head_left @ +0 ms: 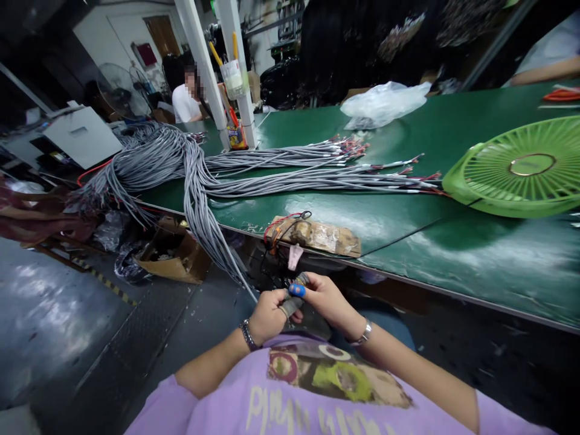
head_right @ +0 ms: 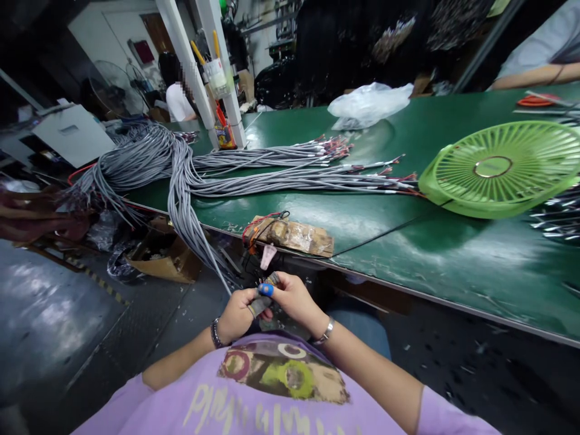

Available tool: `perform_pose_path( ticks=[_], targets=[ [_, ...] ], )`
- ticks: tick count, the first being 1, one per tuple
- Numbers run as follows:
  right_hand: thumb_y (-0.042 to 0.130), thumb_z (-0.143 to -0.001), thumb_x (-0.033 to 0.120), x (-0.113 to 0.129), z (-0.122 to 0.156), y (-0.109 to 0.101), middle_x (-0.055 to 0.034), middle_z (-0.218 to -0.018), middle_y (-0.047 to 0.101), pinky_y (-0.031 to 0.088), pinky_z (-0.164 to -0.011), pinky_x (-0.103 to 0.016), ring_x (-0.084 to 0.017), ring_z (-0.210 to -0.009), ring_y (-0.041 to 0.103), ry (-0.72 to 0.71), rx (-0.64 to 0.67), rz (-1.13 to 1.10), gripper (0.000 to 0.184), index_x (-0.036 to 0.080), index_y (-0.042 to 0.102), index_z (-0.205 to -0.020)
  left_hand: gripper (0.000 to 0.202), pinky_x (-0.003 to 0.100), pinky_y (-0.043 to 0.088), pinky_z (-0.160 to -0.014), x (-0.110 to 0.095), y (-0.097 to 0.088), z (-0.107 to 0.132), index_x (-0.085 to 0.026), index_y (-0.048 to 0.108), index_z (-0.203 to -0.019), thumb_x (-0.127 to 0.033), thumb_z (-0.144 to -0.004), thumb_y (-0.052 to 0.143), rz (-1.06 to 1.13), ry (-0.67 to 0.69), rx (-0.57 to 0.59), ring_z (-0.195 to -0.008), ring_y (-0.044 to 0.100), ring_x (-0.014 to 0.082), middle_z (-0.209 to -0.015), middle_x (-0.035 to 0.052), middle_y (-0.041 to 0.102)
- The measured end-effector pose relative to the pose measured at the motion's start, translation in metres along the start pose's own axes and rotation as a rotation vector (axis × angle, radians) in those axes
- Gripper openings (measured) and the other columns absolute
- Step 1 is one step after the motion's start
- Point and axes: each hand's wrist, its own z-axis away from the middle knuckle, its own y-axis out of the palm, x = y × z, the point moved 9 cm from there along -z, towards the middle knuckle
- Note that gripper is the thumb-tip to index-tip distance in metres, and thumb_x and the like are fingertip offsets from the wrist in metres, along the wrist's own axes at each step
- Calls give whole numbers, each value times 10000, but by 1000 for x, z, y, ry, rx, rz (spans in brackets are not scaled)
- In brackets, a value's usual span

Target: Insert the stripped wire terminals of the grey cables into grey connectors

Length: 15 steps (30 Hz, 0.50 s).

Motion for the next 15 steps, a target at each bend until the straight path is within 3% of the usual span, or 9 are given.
perform_pose_path(
  ticks=[6, 15],
  targets=[
    [692, -665, 462, -3, 0, -11, 37, -550, 485, 329, -516, -235, -92, -528, 386, -47, -111, 51, 335, 168, 546, -602, 384, 236, 452, -456, 23, -7, -1, -139, 570, -710, -521, -734, 595, 309, -119, -129, -470, 612, 148, -577, 39, 653],
    [680, -692, 444, -1, -2, -16, 26, -579, 513, 350, -544, -243, -103, -555, 408, -78, -122, 46, 310, 163, 562, -636, 373, 180, 345, -362, 8, -11, -4, -143, 542, -708, -507, -791, 538, 207, -17, -217, -422, 573, 98, -594, 19, 626]
  ],
)
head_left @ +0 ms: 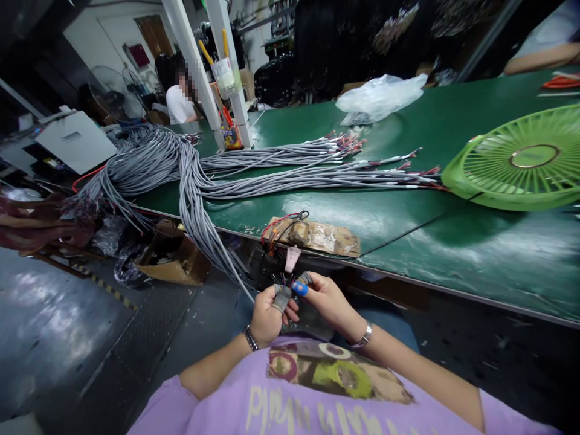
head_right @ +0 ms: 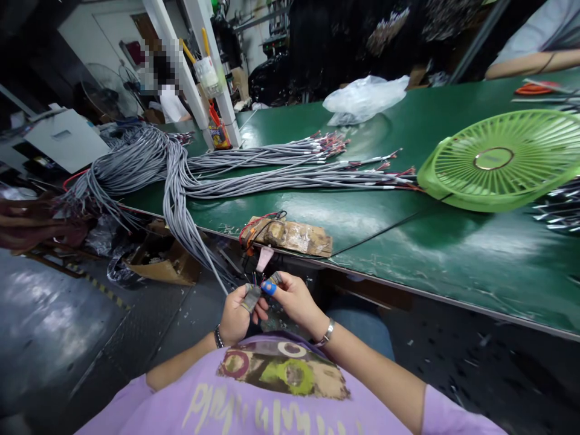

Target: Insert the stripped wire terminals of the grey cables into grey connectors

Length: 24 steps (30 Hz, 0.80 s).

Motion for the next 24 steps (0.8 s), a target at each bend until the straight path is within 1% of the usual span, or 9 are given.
perform_pose_path(
  ticks=[4, 8, 10, 13, 15, 17, 19, 21, 24],
  targets=[
    [673, -704, 437, 0, 0, 3, 21, -598, 540, 372, -563, -247, -110, -567, 435, -28, 32, -9, 292, 167, 575, -648, 333, 167, 313, -344, 4, -4, -1, -147, 539, -720, -467, -810, 537, 25, 28, -29, -413, 565, 87, -604, 10, 626],
    [666, -711, 436, 1, 0, 6, 19, -605, 540, 377, -569, -247, -112, -574, 441, -44, 51, -12, 289, 169, 570, -654, 332, 163, 297, -339, 4, -10, -2, -146, 546, -716, -462, -815, 534, 17, 57, -71, -392, 544, 77, -580, 5, 622],
    [653, -719, 449, 3, -1, 7, 18, -615, 541, 378, -572, -245, -111, -580, 444, -31, 53, 0, 299, 167, 571, -663, 352, 161, 286, -343, 3, -11, -2, -145, 543, -682, -470, -818, 525, -12, 59, -67, -365, 513, 66, -526, -8, 596],
    [628, -733, 472, 5, -1, 11, 4, -680, 580, 385, -580, -244, -116, -613, 475, 10, 81, -1, 312, 163, 588, -751, 387, 163, 288, -356, 2, -10, -1, -148, 541, -642, -496, -811, 519, -62, 43, -40, -346, 487, 66, -445, -27, 543],
    [641, -719, 476, 6, -1, 16, -2, -706, 600, 391, -583, -244, -118, -622, 497, 33, 117, -36, 331, 159, 589, -798, 395, 167, 293, -362, 1, -8, 0, -149, 542, -634, -509, -796, 530, -87, 31, -16, -346, 489, 70, -437, -25, 539],
    [651, -712, 470, 6, -1, 22, 7, -652, 599, 391, -574, -247, -113, -581, 508, 50, 162, -96, 333, 155, 582, -795, 390, 173, 300, -366, -1, -5, 2, -149, 543, -635, -509, -786, 541, -106, 34, 11, -347, 491, 70, -460, -18, 557],
    [649, -718, 462, 5, 0, 28, 24, -552, 576, 377, -544, -246, -105, -509, 500, 76, 183, -153, 318, 157, 566, -749, 388, 177, 304, -366, -3, -3, 3, -148, 545, -640, -507, -788, 537, -121, 41, 28, -346, 491, 71, -488, -9, 576],
    [644, -724, 459, 4, 1, 30, 33, -481, 557, 353, -510, -241, -101, -457, 487, 102, 173, -187, 311, 164, 546, -711, 388, 179, 304, -364, -3, -2, 4, -149, 550, -650, -508, -795, 528, -132, 45, 31, -348, 491, 72, -498, -5, 583],
    [636, -727, 464, 1, 3, 31, 33, -462, 562, 339, -488, -242, -104, -432, 483, 124, 151, -219, 308, 175, 533, -699, 395, 178, 300, -359, -3, -5, 4, -149, 548, -648, -513, -801, 523, -124, 48, 9, -343, 480, 68, -495, -5, 583]
  ],
)
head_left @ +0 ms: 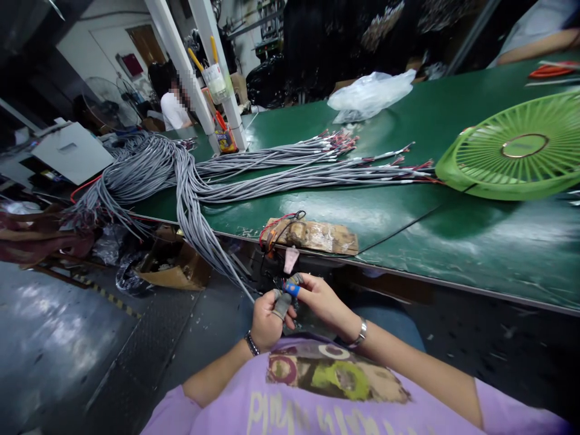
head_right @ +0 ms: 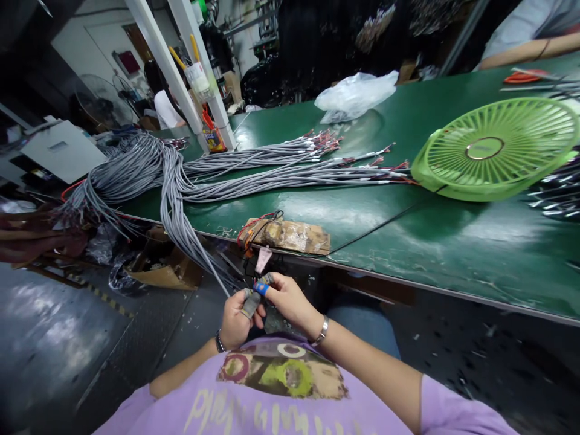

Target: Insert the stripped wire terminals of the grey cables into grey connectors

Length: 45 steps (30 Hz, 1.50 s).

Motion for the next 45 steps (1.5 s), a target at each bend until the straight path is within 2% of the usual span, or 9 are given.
perform_pose_path(
  ticks=[9, 15, 19, 22, 28, 32, 36, 41, 45],
  targets=[
    [690, -673, 420, -7, 0, -25, 43, -548, 515, 327, -523, -235, -81, -514, 416, 5, -204, -77, 278, 169, 574, -652, 382, 156, 256, -319, 8, -5, -3, -145, 540, -641, -507, -753, 592, 179, -52, -33, -316, 472, 59, -476, -16, 580],
    [646, -720, 489, -17, -12, -40, 10, -638, 552, 357, -509, -221, -80, -530, 430, 78, -196, -347, 328, 166, 588, -716, 377, 149, 203, -255, 9, -3, -10, -121, 573, -637, -483, -667, 674, 393, -157, 112, -248, 416, 56, -414, -10, 567],
    [635, -729, 504, -17, -27, -29, -37, -735, 606, 385, -521, -221, -91, -565, 490, 174, -61, -387, 363, 147, 630, -793, 382, 146, 203, -228, 0, 11, -15, -115, 571, -607, -469, -641, 708, 491, -176, 278, -227, 413, 63, -391, -5, 562],
    [653, -709, 514, -9, -35, -19, -19, -699, 594, 359, -500, -216, -88, -538, 476, 141, 24, -337, 371, 153, 627, -795, 346, 140, 216, -223, -2, 21, -19, -114, 576, -613, -427, -660, 716, 542, -192, 353, -223, 424, 67, -386, -8, 565],
    [613, -718, 568, 11, -36, -41, 17, -550, 527, 292, -500, -229, -82, -501, 390, -157, -240, -6, 422, 150, 615, -655, 319, 142, 203, -215, 5, 24, -32, -111, 592, -630, -402, -671, 718, 584, -205, 400, -208, 405, 68, -366, -12, 551],
    [588, -707, 617, 1, -43, -29, 10, -583, 544, 327, -522, -241, -96, -522, 415, -72, -144, -224, 456, 163, 620, -688, 344, 150, 185, -221, 12, 23, -38, -96, 617, -652, -423, -649, 726, 576, -219, 427, -200, 374, 58, -357, -10, 539],
    [727, -604, 538, -7, -47, -22, 1, -617, 566, 347, -535, -238, -100, -555, 447, 38, -139, -474, 401, 159, 636, -697, 342, 153, 183, -235, 22, 22, -41, -105, 607, -647, -425, -641, 729, 536, -256, 421, -206, 377, 58, -368, -6, 547],
    [763, -577, 498, -3, -46, -24, 1, -598, 564, 334, -517, -239, -91, -529, 427, 30, -186, -508, 375, 154, 627, -637, 338, 157, 169, -244, 27, 22, -41, -115, 586, -636, -417, -629, 737, 482, -279, 399, -209, 365, 55, -380, -1, 554],
    [728, -619, 524, -7, -46, -21, -4, -597, 563, 337, -500, -228, -93, -528, 435, 35, -148, -523, 388, 152, 631, -668, 343, 158, 157, -245, 25, 21, -41, -116, 587, -640, -425, -625, 736, 465, -279, 395, -204, 349, 52, -359, -10, 531]
  ],
)
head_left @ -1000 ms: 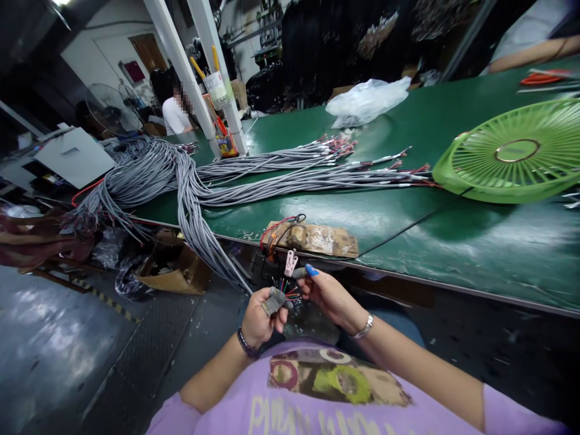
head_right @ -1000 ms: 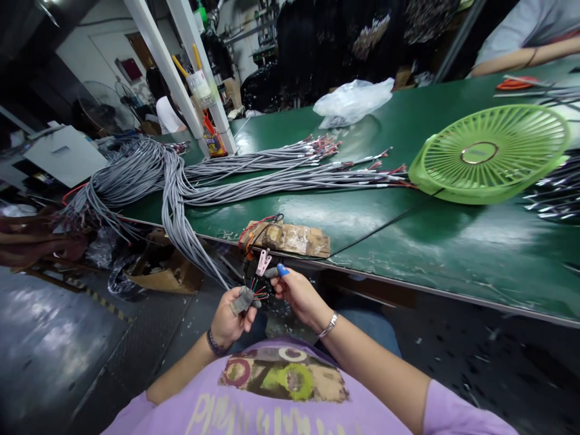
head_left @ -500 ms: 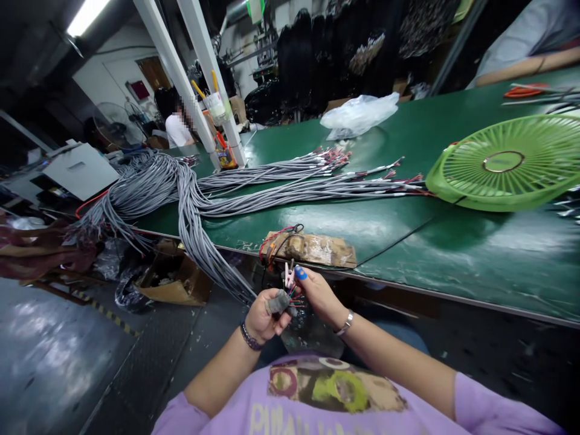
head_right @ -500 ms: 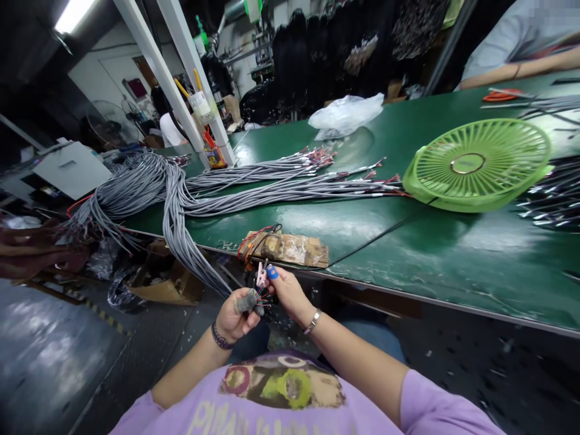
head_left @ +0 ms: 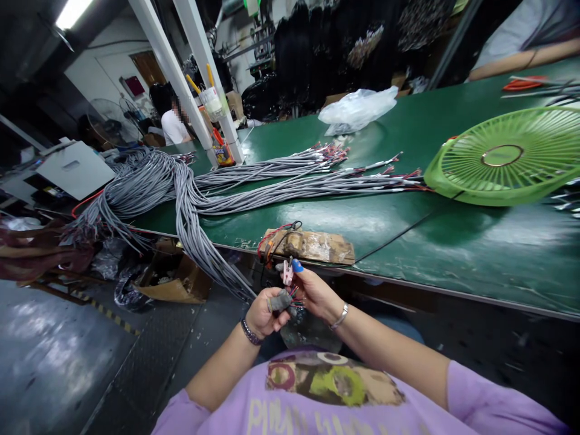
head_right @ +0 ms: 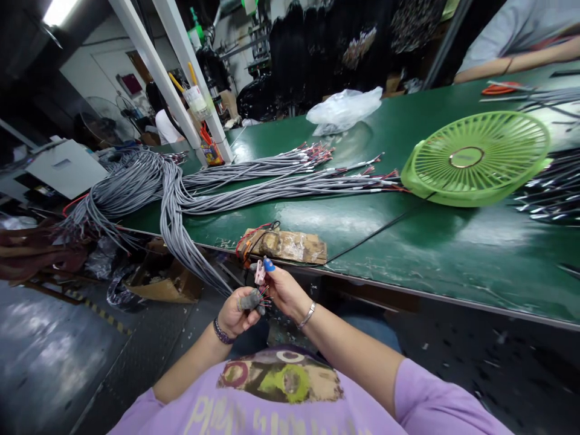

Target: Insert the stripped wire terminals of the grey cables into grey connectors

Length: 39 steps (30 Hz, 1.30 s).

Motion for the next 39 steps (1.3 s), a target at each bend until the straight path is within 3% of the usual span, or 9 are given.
perform_pose_path(
  ticks=[5, 9, 14, 22, 26, 29, 33, 39],
  targets=[
    [590, -720, 603, -9, 2, -1, -24, -681, 607, 397, -529, -227, -108, -565, 496, 82, 87, -30, 438, 170, 632, -777, 359, 162, 158, -245, -9, 3, 10, -113, 583, -613, -448, -661, 704, -32, 61, -21, -209, 346, 53, -346, -16, 503],
    [600, -751, 523, -10, 7, -1, -45, -792, 639, 433, -575, -234, -104, -601, 524, 138, 126, -58, 354, 173, 620, -799, 378, 157, 199, -236, -8, 9, 22, -114, 580, -603, -467, -654, 705, -88, 56, -71, -218, 381, 61, -363, -8, 528],
    [683, -718, 395, 4, 10, -3, -10, -673, 594, 408, -549, -228, -103, -571, 493, 27, 69, 26, 242, 172, 620, -789, 369, 147, 232, -251, -17, 13, 28, -112, 594, -621, -465, -693, 673, -79, 194, -167, -243, 405, 54, -392, -8, 547],
    [592, -722, 587, 19, 7, -8, -11, -592, 573, 374, -551, -256, -119, -548, 457, -196, -34, 325, 420, 173, 626, -665, 354, 148, 216, -244, -20, 15, 20, -126, 573, -603, -455, -659, 690, 6, 195, -186, -234, 382, 47, -380, -15, 537],
    [636, -684, 585, 0, -1, -3, -42, -674, 634, 407, -554, -269, -135, -564, 510, -34, 27, 90, 419, 170, 648, -746, 373, 150, 208, -246, -20, 15, 16, -126, 572, -596, -477, -644, 692, 23, 192, -181, -234, 380, 45, -378, -15, 534],
    [702, -660, 511, -3, -4, -4, -41, -707, 657, 429, -566, -259, -131, -577, 536, 2, 5, -39, 355, 173, 658, -762, 368, 151, 202, -251, -20, 14, 14, -124, 577, -595, -470, -637, 693, 36, 198, -184, -236, 380, 44, -374, -17, 528],
    [730, -655, 451, -3, -4, -5, -32, -692, 659, 434, -554, -239, -125, -577, 544, 11, -20, -74, 304, 172, 666, -758, 359, 154, 195, -256, -15, 12, 12, -119, 583, -606, -460, -638, 689, 29, 179, -193, -240, 384, 44, -379, -15, 530],
    [655, -709, 512, -8, -3, -6, -49, -721, 657, 431, -526, -252, -137, -565, 535, 46, -13, -66, 334, 186, 650, -784, 362, 153, 205, -257, -11, 8, 14, -127, 565, -607, -467, -647, 681, 9, 160, -219, -239, 378, 47, -374, -19, 525]
  ],
)
